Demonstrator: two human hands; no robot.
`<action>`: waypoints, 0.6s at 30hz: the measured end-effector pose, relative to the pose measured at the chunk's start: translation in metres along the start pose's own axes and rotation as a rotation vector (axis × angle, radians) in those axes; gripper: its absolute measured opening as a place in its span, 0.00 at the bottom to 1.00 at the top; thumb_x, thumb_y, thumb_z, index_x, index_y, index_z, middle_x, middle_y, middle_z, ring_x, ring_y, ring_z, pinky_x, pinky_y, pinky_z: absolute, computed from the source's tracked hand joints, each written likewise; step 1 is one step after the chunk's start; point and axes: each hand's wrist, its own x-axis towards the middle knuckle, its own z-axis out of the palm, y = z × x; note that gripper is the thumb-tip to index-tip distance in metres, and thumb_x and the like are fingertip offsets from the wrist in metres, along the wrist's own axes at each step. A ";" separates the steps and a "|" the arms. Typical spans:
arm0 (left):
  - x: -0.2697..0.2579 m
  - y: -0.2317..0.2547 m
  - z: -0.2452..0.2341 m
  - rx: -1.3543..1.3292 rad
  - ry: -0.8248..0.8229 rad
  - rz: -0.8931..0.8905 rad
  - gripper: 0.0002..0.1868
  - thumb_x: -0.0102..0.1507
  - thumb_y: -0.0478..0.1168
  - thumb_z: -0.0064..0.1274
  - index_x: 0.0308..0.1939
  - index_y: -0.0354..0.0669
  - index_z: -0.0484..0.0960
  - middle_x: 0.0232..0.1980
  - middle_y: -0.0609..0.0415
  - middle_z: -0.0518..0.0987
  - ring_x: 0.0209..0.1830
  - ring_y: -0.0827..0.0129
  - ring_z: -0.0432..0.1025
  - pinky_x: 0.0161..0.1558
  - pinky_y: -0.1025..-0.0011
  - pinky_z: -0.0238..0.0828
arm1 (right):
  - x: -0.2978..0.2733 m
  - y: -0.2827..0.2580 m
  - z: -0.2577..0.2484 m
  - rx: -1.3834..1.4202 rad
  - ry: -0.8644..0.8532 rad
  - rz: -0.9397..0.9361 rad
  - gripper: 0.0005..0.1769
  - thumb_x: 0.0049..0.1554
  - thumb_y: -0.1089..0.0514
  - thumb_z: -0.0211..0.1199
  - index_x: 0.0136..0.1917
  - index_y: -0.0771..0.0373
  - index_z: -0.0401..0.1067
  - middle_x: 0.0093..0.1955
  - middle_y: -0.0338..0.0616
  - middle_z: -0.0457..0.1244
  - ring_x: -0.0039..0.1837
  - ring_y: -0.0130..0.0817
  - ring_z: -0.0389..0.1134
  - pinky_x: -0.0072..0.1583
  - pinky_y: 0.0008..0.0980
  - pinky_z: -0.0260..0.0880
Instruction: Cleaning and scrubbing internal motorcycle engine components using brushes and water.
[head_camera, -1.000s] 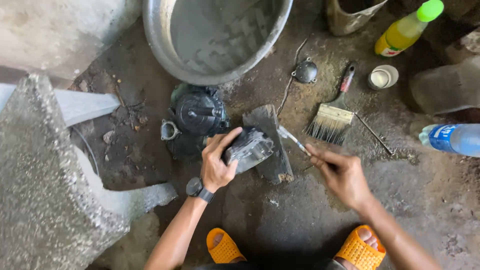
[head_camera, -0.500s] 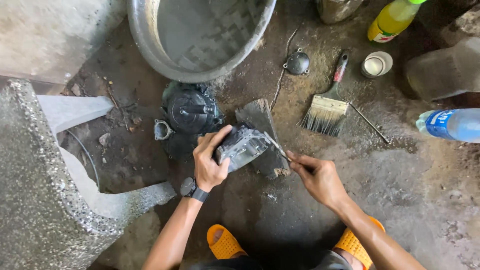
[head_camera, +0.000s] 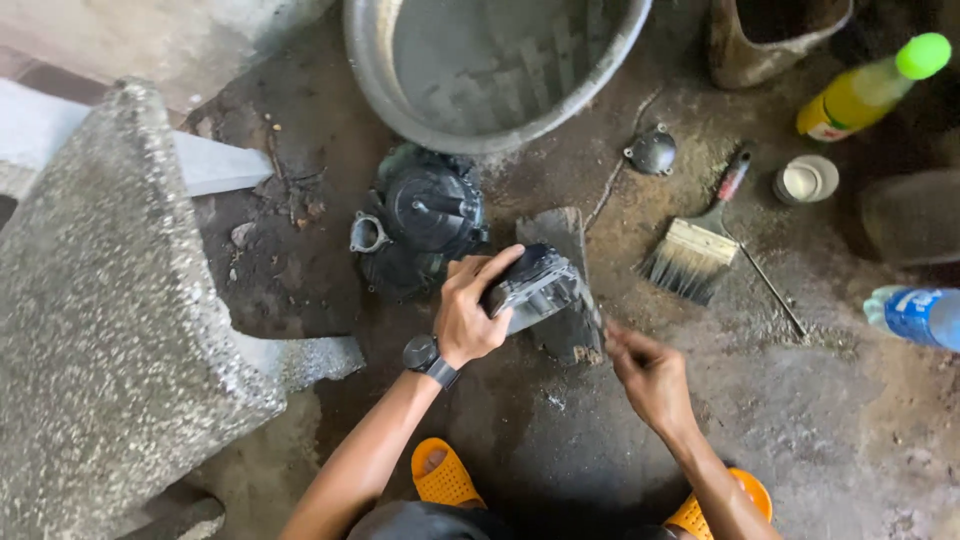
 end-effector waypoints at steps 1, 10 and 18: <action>-0.001 0.002 0.001 0.004 0.015 -0.001 0.29 0.58 0.38 0.53 0.66 0.44 0.78 0.50 0.42 0.81 0.50 0.50 0.76 0.56 0.56 0.68 | -0.003 0.006 -0.004 -0.004 -0.011 -0.010 0.15 0.63 0.62 0.63 0.63 0.65 0.76 0.59 0.42 0.72 0.54 0.15 0.66 0.54 0.21 0.68; -0.008 0.028 0.002 -0.013 -0.018 -0.140 0.33 0.56 0.40 0.56 0.67 0.45 0.75 0.47 0.39 0.79 0.49 0.45 0.73 0.56 0.52 0.67 | -0.022 0.022 -0.048 -0.113 0.133 0.355 0.22 0.61 0.58 0.61 0.68 0.61 0.74 0.31 0.29 0.56 0.33 0.19 0.53 0.35 0.22 0.53; -0.024 -0.012 0.010 -0.492 0.190 -0.535 0.31 0.53 0.34 0.54 0.63 0.36 0.75 0.49 0.50 0.83 0.48 0.62 0.78 0.53 0.71 0.73 | -0.048 0.054 -0.046 -0.139 0.141 0.464 0.22 0.59 0.56 0.63 0.65 0.63 0.76 0.27 0.34 0.56 0.30 0.23 0.52 0.32 0.27 0.52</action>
